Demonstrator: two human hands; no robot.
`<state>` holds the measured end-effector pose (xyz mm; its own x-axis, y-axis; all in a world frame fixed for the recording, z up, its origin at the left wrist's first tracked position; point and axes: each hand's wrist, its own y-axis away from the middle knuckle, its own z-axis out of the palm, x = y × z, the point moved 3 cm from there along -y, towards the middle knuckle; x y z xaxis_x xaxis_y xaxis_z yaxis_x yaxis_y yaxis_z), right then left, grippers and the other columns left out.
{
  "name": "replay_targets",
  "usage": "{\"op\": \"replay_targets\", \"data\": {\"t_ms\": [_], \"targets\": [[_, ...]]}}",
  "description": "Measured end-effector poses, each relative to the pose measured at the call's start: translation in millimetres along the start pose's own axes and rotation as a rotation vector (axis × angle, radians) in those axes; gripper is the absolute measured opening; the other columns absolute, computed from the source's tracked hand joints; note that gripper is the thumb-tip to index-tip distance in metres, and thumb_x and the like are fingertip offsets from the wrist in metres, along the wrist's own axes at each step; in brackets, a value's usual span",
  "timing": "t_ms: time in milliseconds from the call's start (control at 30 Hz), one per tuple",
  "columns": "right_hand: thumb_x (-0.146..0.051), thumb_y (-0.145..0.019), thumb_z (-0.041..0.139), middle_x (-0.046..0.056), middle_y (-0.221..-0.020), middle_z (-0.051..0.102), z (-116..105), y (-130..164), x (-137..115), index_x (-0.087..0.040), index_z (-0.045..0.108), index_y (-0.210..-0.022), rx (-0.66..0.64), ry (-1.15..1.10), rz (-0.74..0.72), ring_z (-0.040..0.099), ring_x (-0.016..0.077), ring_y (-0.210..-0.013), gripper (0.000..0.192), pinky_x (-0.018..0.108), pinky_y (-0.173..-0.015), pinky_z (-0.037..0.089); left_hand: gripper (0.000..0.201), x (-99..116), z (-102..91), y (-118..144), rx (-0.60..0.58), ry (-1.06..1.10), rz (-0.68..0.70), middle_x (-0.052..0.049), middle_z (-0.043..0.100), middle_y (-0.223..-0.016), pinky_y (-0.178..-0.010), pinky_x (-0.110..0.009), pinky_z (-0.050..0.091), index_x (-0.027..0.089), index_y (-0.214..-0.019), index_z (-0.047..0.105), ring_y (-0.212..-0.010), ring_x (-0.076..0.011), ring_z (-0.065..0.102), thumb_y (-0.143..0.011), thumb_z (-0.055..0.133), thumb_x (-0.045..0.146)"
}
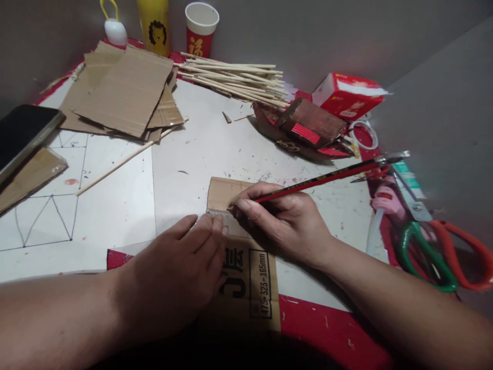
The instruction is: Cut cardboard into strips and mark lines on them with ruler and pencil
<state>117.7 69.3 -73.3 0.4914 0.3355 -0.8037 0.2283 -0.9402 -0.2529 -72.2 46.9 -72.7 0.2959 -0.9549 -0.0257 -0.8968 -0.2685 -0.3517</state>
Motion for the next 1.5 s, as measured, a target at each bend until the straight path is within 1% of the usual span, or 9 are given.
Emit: {"op": "replay_targets", "data": {"t_ms": [733,800,967,1033,1167,1233,1333,1433,1500], "targets": [[-0.019,-0.095,0.060,0.000,-0.075,0.066,-1,0,-1,-0.017,0.067,-0.080,-0.025,-0.021,0.021,0.062,0.0113,-0.068,0.017,0.024,-0.061,0.050,0.037,2,0.1,0,0.011,-0.014,-0.005,-0.025,0.069,-0.124,-0.098,-0.046,0.048,-0.003,-0.116,0.069,-0.113,-0.0363,0.064,-0.099,0.048,0.022],[-0.020,-0.095,0.061,0.000,-0.075,0.067,-2,0,-3,-0.018,0.068,-0.081,0.021,-0.079,0.058,0.062,0.0110,-0.066,0.016,0.024,-0.059,0.050,0.037,1,-0.1,0,0.018,-0.013,-0.005,-0.025,0.069,-0.123,-0.098,-0.047,0.048,-0.003,-0.116,0.069,-0.113,-0.0364,0.064,-0.099,0.048,0.022],[-0.023,-0.095,0.063,-0.001,-0.071,0.070,-16,4,-19,-0.023,0.071,-0.092,0.231,-0.208,0.145,0.062,0.0116,-0.054,0.009,0.025,-0.049,0.051,0.037,0,0.2,1,0.028,-0.003,-0.011,-0.024,0.071,-0.121,-0.098,-0.047,0.050,-0.002,-0.115,0.070,-0.112,-0.0359,0.066,-0.100,0.047,0.024],[-0.024,-0.097,0.061,0.000,-0.073,0.072,-26,8,-27,-0.025,0.072,-0.097,0.233,-0.114,0.140,0.066,0.0131,-0.059,0.011,0.026,-0.054,0.056,0.037,-1,0.5,1,0.038,-0.004,-0.006,-0.024,0.071,-0.121,-0.098,-0.047,0.051,-0.002,-0.114,0.070,-0.113,-0.0358,0.066,-0.100,0.047,0.023],[-0.022,-0.097,0.061,0.003,-0.092,0.077,-46,26,-34,-0.027,0.071,-0.106,0.109,0.273,0.068,0.074,0.0176,-0.081,0.015,0.031,-0.076,0.061,0.035,-2,0.1,0,0.054,-0.014,-0.002,-0.023,0.072,-0.120,-0.096,-0.047,0.054,-0.001,-0.112,0.071,-0.111,-0.0343,0.068,-0.101,0.047,0.022],[-0.024,-0.095,0.063,0.005,-0.099,0.076,-52,40,-32,-0.027,0.068,-0.116,0.019,0.358,-0.062,0.074,0.0202,-0.086,0.021,0.033,-0.076,0.061,0.034,-1,-1.0,-1,0.059,-0.014,0.005,-0.023,0.073,-0.118,-0.095,-0.047,0.055,-0.002,-0.111,0.071,-0.109,-0.0339,0.070,-0.100,0.047,0.021],[-0.029,-0.094,0.066,0.011,-0.107,0.074,-57,59,-20,-0.025,0.058,-0.133,-0.105,0.468,-0.125,0.071,0.0256,-0.094,0.040,0.039,-0.078,0.061,0.034,-1,-3.4,-2,0.097,-0.024,0.007,-0.023,0.074,-0.113,-0.092,-0.046,0.058,-0.003,-0.108,0.071,-0.105,-0.0335,0.072,-0.100,0.047,0.020],[-0.035,-0.095,0.065,0.014,-0.111,0.072,-59,73,-8,-0.023,0.050,-0.142,-0.125,0.580,-0.154,0.069,0.0311,-0.100,0.051,0.048,-0.084,0.059,0.031,-1,-4.3,-2,0.125,-0.031,0.005,-0.021,0.076,-0.109,-0.090,-0.045,0.059,-0.003,-0.106,0.071,-0.101,-0.0324,0.073,-0.099,0.050,0.019],[-0.036,-0.094,0.065,0.014,-0.110,0.073,-59,78,-2,-0.024,0.049,-0.143,-0.106,0.598,-0.173,0.069,0.0323,-0.099,0.053,0.049,-0.083,0.059,0.029,0,-3.6,0,0.116,-0.039,0.012,-0.021,0.076,-0.107,-0.089,-0.045,0.059,-0.003,-0.107,0.070,-0.100,-0.0324,0.073,-0.098,0.053,0.018]]}}
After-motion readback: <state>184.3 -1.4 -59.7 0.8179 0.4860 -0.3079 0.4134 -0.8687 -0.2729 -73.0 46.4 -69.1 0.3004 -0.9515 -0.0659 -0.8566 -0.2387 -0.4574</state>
